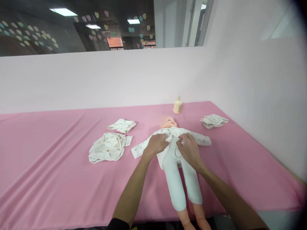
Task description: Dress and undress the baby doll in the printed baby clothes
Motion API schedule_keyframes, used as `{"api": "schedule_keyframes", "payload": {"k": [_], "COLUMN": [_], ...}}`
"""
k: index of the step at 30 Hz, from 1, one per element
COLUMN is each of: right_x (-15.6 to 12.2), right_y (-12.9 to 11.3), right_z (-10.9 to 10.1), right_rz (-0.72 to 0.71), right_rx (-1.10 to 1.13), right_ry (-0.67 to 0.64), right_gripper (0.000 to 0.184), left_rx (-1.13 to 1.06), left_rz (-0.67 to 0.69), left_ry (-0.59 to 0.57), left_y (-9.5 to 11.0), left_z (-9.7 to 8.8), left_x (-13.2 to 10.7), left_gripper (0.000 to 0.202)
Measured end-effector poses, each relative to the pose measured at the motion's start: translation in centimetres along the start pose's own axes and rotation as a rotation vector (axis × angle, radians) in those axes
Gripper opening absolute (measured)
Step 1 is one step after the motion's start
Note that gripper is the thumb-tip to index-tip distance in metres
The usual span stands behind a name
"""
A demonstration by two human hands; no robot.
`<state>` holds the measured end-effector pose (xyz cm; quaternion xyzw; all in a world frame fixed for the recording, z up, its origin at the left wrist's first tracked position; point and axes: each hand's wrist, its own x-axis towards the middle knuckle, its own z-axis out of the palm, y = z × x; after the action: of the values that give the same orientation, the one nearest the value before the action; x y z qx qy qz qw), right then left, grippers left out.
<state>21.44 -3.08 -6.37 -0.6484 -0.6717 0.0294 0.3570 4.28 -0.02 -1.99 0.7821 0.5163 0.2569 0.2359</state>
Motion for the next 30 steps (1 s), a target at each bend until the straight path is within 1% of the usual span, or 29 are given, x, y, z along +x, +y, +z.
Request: {"api": "schedule_keyframes", "payload": {"k": [2, 5, 8, 10, 12, 14, 16, 19, 22, 25, 27, 30], "right_x": [0.2, 0.7, 0.8, 0.6, 0.3, -0.1, -0.3, -0.4, -0.4, -0.5, -0.9, -1.5], "right_y": [0.4, 0.9, 1.5, 1.7, 1.9, 1.8, 1.7, 1.6, 1.9, 2.2, 2.3, 2.4], "right_z": [-0.5, -1.4, -2.1, -2.4, -2.7, -2.9, -3.2, -3.4, -3.6, -4.0, -4.3, -4.5], "right_rz": [0.068, 0.19, 0.308, 0.357, 0.357, 0.324, 0.275, 0.229, 0.243, 0.267, 0.29, 0.337], "right_rx": [0.103, 0.34, 0.527, 0.56, 0.557, 0.557, 0.568, 0.584, 0.538, 0.499, 0.519, 0.578], "right_ry": [-0.005, -0.076, -0.149, -0.182, -0.234, -0.292, -0.34, -0.377, -0.391, -0.412, -0.424, -0.433], "right_gripper": [0.013, 0.015, 0.024, 0.032, 0.038, 0.038, 0.033, 0.025, 0.023, 0.022, 0.024, 0.024], "left_rx": [0.067, 0.029, 0.05, 0.116, 0.174, 0.179, 0.134, 0.078, 0.04, -0.023, -0.043, -0.04], "left_rz": [-0.014, -0.049, -0.084, -0.122, -0.15, -0.145, -0.107, -0.049, -0.043, -0.058, -0.049, -0.02], "left_ry": [0.047, 0.078, 0.042, 0.003, -0.034, -0.036, 0.001, 0.061, 0.102, 0.171, 0.196, 0.193], "left_y": [0.6, 1.5, 1.5, 1.1, 0.7, 0.6, 0.8, 1.2, 1.5, 1.5, 1.4, 1.5], "left_z": [-0.1, -0.1, 0.2, 0.4, 0.6, 0.9, 1.4, 2.4, 3.4, 4.2, 4.6, 5.1], "left_x": [-0.4, -1.0, -1.9, -2.5, -3.0, -3.2, -3.2, -3.2, -3.3, -3.6, -3.8, -3.8], "left_gripper": [0.022, 0.015, 0.009, 0.01, 0.015, 0.021, 0.022, 0.022, 0.023, 0.023, 0.025, 0.026]}}
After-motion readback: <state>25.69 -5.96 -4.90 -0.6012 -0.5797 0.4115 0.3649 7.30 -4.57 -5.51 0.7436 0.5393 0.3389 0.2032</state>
